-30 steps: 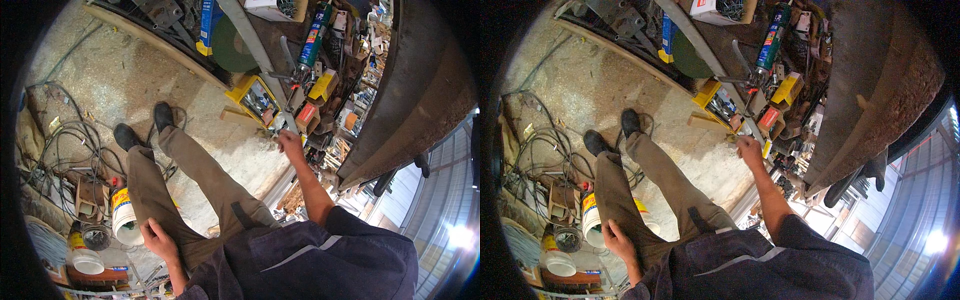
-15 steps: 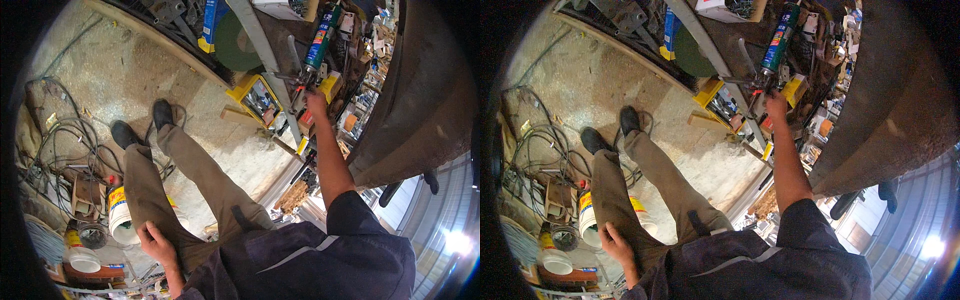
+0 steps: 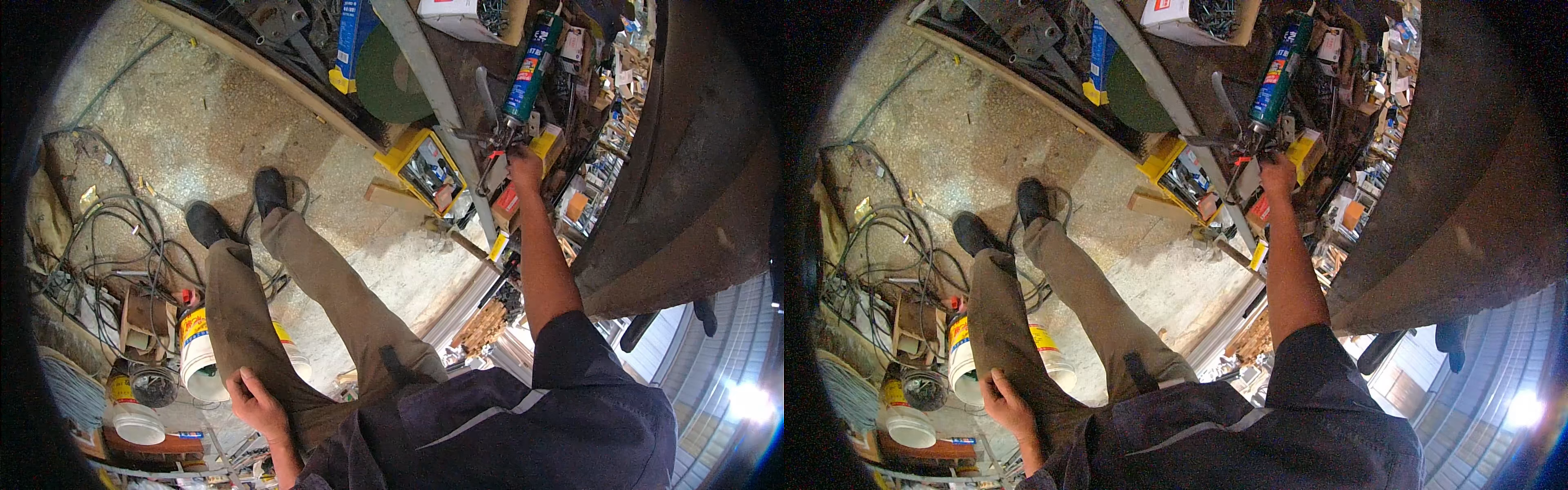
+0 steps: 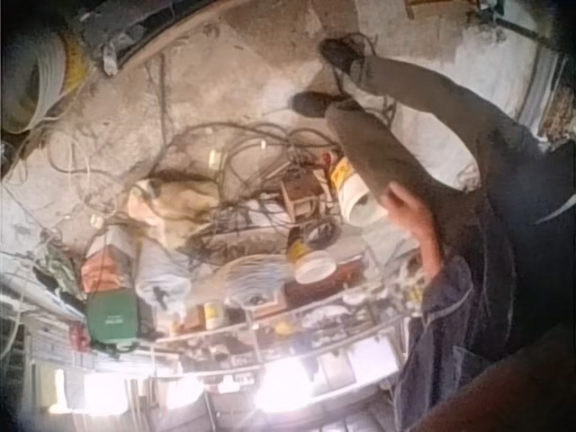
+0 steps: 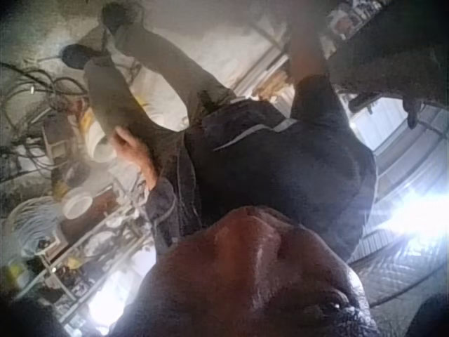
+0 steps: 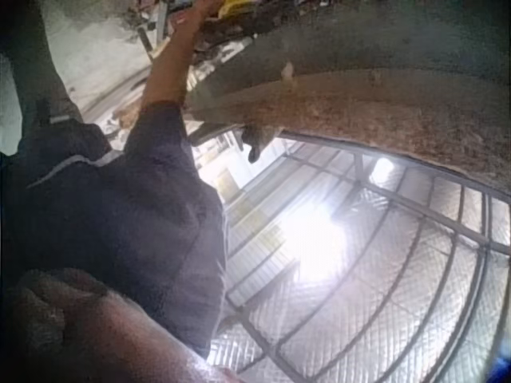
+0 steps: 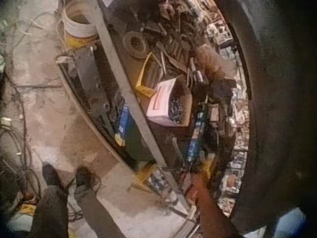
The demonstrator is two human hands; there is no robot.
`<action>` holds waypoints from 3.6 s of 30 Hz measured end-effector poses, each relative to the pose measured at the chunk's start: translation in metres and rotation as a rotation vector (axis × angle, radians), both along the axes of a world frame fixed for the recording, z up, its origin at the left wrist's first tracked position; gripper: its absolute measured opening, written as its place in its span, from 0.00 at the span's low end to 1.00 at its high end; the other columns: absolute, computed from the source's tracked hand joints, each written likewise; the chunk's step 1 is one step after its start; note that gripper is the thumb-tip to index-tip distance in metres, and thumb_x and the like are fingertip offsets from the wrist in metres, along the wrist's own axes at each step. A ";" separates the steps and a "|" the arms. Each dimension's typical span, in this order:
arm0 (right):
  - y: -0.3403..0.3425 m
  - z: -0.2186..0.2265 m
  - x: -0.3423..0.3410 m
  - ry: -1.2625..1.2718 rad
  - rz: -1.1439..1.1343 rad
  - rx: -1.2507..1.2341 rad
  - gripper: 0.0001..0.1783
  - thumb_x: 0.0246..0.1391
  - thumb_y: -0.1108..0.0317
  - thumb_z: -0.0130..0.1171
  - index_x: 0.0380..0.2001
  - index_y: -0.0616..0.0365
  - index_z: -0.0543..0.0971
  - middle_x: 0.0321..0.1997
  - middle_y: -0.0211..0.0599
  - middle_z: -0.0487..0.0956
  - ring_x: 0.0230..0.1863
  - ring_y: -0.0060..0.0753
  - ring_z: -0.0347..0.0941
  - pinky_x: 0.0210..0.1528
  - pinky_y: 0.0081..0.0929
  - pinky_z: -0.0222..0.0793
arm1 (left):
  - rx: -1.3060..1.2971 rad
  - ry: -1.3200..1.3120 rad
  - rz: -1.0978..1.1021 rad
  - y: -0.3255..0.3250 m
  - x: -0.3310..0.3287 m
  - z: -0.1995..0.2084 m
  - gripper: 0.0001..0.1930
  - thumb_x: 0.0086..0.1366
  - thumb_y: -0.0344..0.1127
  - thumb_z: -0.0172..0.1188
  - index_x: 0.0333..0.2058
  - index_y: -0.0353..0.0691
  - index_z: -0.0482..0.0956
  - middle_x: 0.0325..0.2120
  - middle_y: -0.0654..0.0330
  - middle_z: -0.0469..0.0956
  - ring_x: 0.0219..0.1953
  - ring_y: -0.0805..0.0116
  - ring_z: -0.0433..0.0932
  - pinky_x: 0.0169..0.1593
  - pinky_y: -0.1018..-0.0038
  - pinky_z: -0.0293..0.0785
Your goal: The person assembles a wooden panel into a metal frame using a rubber mallet and a pry bar. They position the panel, tap it into place, and adjust the frame edges to secure the fit.
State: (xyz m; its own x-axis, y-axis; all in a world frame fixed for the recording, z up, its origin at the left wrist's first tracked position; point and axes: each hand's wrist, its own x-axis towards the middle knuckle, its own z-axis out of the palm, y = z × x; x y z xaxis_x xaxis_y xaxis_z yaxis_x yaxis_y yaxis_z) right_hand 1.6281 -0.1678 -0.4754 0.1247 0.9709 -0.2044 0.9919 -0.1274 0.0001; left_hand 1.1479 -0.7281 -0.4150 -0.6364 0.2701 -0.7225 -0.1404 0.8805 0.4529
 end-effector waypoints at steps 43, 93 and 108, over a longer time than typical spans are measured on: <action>-0.223 0.054 -0.347 0.520 0.006 -0.611 0.19 0.54 0.71 0.63 0.48 0.70 0.80 0.26 0.33 0.80 0.22 0.21 0.73 0.24 0.23 0.70 | 0.077 0.234 0.088 -0.002 -0.005 -0.004 0.09 0.68 0.37 0.63 0.31 0.39 0.78 0.18 0.51 0.79 0.20 0.50 0.80 0.26 0.59 0.74; -0.210 0.248 -0.421 0.261 1.241 -1.017 0.12 0.59 0.68 0.56 0.28 0.66 0.81 0.20 0.35 0.77 0.16 0.30 0.76 0.17 0.31 0.70 | 0.011 -0.304 0.880 -0.041 0.427 0.131 0.20 0.62 0.47 0.61 0.39 0.33 0.84 0.33 0.41 0.83 0.40 0.43 0.84 0.46 0.54 0.78; -0.153 0.217 -0.371 0.441 0.941 -1.034 0.17 0.55 0.77 0.63 0.49 0.72 0.82 0.28 0.44 0.83 0.24 0.36 0.80 0.23 0.36 0.75 | -0.020 -0.217 0.766 -0.092 0.365 0.161 0.17 0.64 0.45 0.62 0.37 0.33 0.83 0.29 0.45 0.84 0.35 0.49 0.84 0.41 0.57 0.78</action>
